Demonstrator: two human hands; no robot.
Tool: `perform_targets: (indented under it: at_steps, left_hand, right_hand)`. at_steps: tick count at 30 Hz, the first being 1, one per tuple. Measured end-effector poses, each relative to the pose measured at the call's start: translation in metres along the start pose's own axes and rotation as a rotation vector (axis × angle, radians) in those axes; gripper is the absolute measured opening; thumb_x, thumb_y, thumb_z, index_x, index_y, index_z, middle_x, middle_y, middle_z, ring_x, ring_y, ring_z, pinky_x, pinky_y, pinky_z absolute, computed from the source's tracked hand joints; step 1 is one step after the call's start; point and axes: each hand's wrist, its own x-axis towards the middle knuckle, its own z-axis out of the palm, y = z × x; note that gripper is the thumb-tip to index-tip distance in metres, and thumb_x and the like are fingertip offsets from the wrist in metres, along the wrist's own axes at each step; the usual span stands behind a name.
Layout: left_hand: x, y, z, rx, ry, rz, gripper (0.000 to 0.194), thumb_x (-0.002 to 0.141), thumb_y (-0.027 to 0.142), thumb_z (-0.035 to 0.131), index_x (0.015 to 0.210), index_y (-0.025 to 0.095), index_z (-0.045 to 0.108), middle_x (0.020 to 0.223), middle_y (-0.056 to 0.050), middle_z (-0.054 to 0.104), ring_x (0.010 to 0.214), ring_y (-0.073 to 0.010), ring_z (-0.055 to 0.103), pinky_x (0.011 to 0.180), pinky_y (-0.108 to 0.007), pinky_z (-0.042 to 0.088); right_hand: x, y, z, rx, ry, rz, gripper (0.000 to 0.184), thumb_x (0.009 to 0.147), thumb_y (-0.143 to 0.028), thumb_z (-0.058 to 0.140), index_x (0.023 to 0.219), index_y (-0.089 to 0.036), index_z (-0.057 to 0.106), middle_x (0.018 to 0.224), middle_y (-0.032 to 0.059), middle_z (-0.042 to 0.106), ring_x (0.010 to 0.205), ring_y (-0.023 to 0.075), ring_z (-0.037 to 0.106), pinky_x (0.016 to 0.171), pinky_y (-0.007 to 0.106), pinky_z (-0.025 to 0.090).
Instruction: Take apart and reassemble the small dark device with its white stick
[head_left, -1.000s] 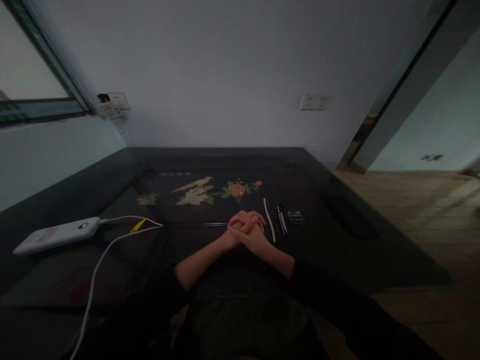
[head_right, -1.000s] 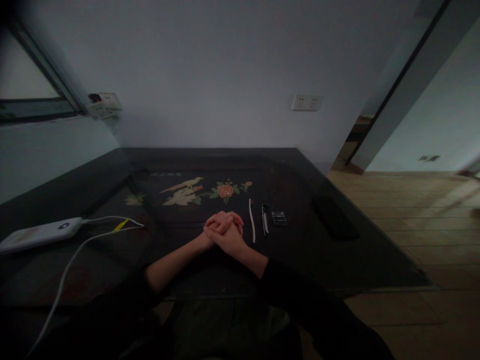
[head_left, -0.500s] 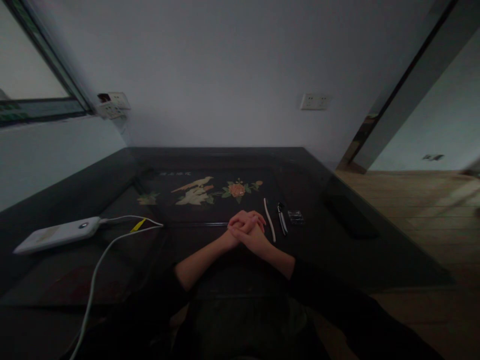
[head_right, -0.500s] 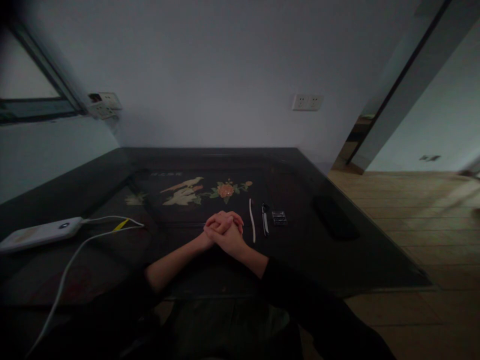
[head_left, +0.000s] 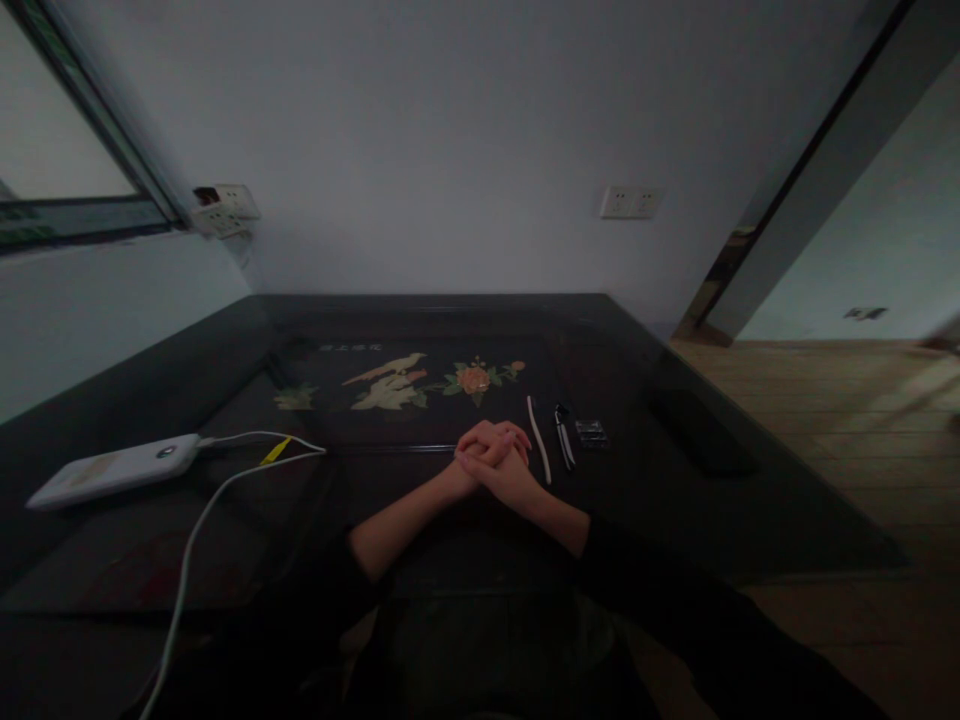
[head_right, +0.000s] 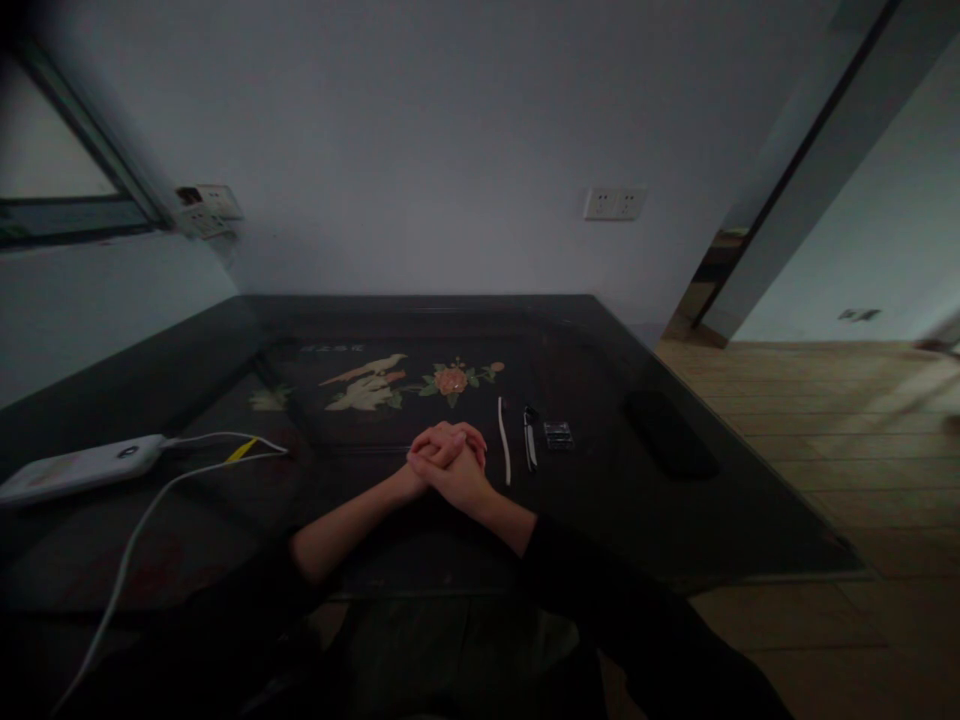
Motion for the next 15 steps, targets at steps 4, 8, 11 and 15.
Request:
perform_targets:
  at_steps: [4,8,11,15]
  left_hand:
    - [0.0001,0.0012,0.0009,0.005,0.013,0.010,0.038,0.084,0.053,0.042,0.083,0.018,0.055,0.080,-0.006,0.054,0.077,-0.0221,0.055,0.066,-0.034,0.045]
    - [-0.0007,0.0067,0.0021,-0.003,0.007,-0.002,0.034,0.083,0.051,0.043,0.081,0.019,0.053,0.080,-0.005,0.055,0.077,-0.0219,0.056,0.068,-0.034,0.045]
    - [-0.0008,0.0082,0.0026,0.005,0.005,-0.016,0.033,0.082,0.050,0.041,0.080,0.019,0.052,0.075,-0.004,0.055,0.075,-0.0215,0.057,0.068,-0.033,0.045]
    - [-0.0003,0.0081,0.0027,0.034,0.013,0.022,0.033,0.082,0.049,0.042,0.079,0.018,0.052,0.077,-0.005,0.055,0.075,-0.0212,0.057,0.069,-0.033,0.045]
  right_hand:
    - [0.0002,0.0007,0.0008,-0.004,0.006,0.006,0.010,0.080,-0.024,0.055,0.087,-0.020,0.060,0.090,0.0046,0.057,0.090,0.0226,0.057,0.083,0.040,0.044]
    - [0.0005,0.0027,0.0021,-0.018,0.013,0.008,0.010,0.080,-0.024,0.054,0.087,-0.020,0.060,0.090,0.0041,0.057,0.090,0.0220,0.056,0.084,0.040,0.044]
    - [0.0001,0.0039,0.0026,-0.021,0.021,-0.015,0.011,0.080,-0.025,0.054,0.087,-0.020,0.060,0.090,0.0041,0.058,0.090,0.0220,0.056,0.085,0.041,0.044]
    - [-0.0007,0.0017,0.0019,-0.012,0.032,-0.037,0.011,0.080,-0.024,0.054,0.087,-0.020,0.060,0.089,0.0046,0.057,0.090,0.0223,0.056,0.085,0.041,0.044]
